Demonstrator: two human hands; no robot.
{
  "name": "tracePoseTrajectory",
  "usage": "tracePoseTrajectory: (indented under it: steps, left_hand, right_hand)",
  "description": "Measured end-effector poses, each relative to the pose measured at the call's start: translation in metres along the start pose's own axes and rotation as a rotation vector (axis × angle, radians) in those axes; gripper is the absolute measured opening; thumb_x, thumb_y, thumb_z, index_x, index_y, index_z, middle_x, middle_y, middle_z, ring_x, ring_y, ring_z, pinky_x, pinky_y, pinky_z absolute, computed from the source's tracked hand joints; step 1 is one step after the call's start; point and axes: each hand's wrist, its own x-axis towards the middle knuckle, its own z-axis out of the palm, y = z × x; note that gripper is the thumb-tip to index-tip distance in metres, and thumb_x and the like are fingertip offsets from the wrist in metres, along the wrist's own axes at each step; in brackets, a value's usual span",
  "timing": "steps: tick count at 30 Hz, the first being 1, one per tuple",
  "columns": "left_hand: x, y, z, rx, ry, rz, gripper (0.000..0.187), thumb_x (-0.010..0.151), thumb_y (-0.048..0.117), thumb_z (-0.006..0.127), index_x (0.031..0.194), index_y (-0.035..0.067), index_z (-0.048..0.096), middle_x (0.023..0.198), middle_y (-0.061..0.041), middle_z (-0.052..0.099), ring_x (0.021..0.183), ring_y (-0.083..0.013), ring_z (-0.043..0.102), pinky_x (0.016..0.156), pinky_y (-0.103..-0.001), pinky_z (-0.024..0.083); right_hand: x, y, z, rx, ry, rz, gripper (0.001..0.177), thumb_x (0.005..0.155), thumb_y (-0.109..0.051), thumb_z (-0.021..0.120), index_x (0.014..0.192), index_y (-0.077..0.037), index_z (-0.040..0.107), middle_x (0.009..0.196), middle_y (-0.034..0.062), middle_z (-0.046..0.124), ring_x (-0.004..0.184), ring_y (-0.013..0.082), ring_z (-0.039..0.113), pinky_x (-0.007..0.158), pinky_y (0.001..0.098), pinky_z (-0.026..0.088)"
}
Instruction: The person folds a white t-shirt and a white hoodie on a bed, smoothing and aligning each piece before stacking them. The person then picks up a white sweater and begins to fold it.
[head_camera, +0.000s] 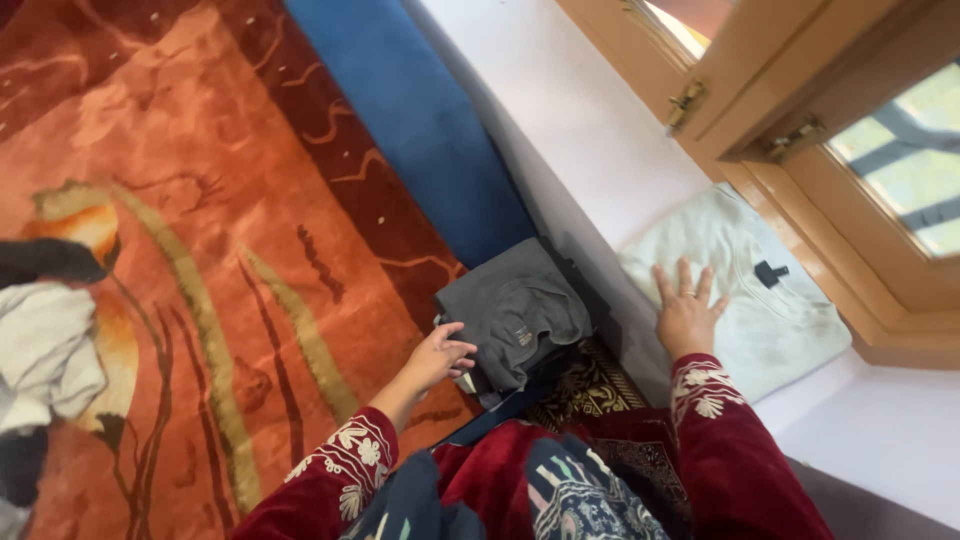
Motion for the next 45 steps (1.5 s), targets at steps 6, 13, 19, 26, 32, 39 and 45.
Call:
tracePoseTrajectory:
  steps: [6, 13, 19, 26, 32, 39, 45]
  left_hand:
    - [-0.042, -0.019, -0.037, -0.115, 0.094, 0.055, 0.067, 0.094, 0.022, 0.062, 0.155, 0.011, 0.035, 0.123, -0.008, 0.072, 0.100, -0.0192, 0.071, 0.081, -0.031, 0.055]
    - [-0.120, -0.092, -0.106, -0.353, 0.279, 0.135, 0.064, 0.095, 0.021, 0.061, 0.154, 0.012, 0.038, 0.121, -0.009, 0.072, 0.098, -0.0179, 0.071, 0.079, -0.031, 0.055]
    - [-0.230, -0.182, -0.176, -0.591, 0.519, 0.187, 0.065, 0.096, 0.020, 0.062, 0.155, 0.012, 0.037, 0.121, -0.009, 0.072, 0.095, -0.0164, 0.071, 0.076, -0.030, 0.056]
    - [-0.384, -0.314, -0.228, -0.776, 0.748, 0.264, 0.066, 0.096, 0.019, 0.062, 0.155, 0.012, 0.034, 0.122, -0.011, 0.070, 0.096, -0.0192, 0.070, 0.077, -0.032, 0.056]
    - [-0.497, -0.403, -0.270, -0.849, 0.895, 0.307, 0.063, 0.097, 0.021, 0.060, 0.155, 0.010, 0.036, 0.125, -0.013, 0.071, 0.099, -0.0214, 0.071, 0.079, -0.034, 0.057]
    - [-0.539, -0.442, -0.320, -0.921, 0.953, 0.338, 0.062, 0.096, 0.020, 0.061, 0.154, 0.010, 0.038, 0.126, -0.012, 0.070, 0.101, -0.0228, 0.072, 0.081, -0.035, 0.057]
    - [-0.537, -0.456, -0.399, -0.911, 0.925, 0.306, 0.063, 0.096, 0.018, 0.062, 0.153, 0.011, 0.038, 0.127, -0.013, 0.070, 0.101, -0.0220, 0.072, 0.081, -0.035, 0.057]
  right_hand:
    - [-0.032, -0.079, -0.020, 0.188, 0.008, -0.184, 0.085, 0.082, -0.026, 0.076, 0.157, -0.031, 0.036, 0.166, 0.0058, 0.029, 0.154, 0.0368, 0.020, 0.115, 0.0727, 0.023]
    - [-0.110, -0.252, 0.000, 0.430, -0.120, -0.533, 0.079, 0.081, -0.026, 0.077, 0.152, -0.030, 0.043, 0.157, 0.0064, 0.045, 0.148, 0.0339, 0.037, 0.111, 0.0637, 0.036]
    - [-0.171, -0.370, -0.006, 0.424, -0.115, -0.920, 0.075, 0.080, -0.026, 0.076, 0.149, -0.023, 0.046, 0.150, 0.0130, 0.051, 0.140, 0.0326, 0.047, 0.108, 0.0494, 0.043]
    - [-0.274, -0.507, -0.020, 0.536, -0.053, -1.212, 0.066, 0.082, -0.019, 0.073, 0.145, -0.014, 0.053, 0.146, 0.0219, 0.054, 0.136, 0.0401, 0.050, 0.111, 0.0469, 0.042]
    - [-0.379, -0.600, -0.012, 0.644, -0.165, -1.311, 0.061, 0.084, -0.016, 0.070, 0.143, -0.010, 0.056, 0.147, 0.0238, 0.053, 0.136, 0.0407, 0.050, 0.113, 0.0459, 0.041]
    - [-0.423, -0.679, -0.006, 0.658, -0.205, -1.380, 0.055, 0.087, -0.016, 0.068, 0.141, -0.010, 0.057, 0.149, 0.0225, 0.053, 0.138, 0.0395, 0.049, 0.113, 0.0450, 0.041]
    - [-0.421, -0.767, 0.002, 0.655, -0.218, -1.343, 0.057, 0.085, -0.016, 0.069, 0.141, -0.011, 0.058, 0.145, 0.0221, 0.055, 0.139, 0.0387, 0.048, 0.114, 0.0447, 0.039]
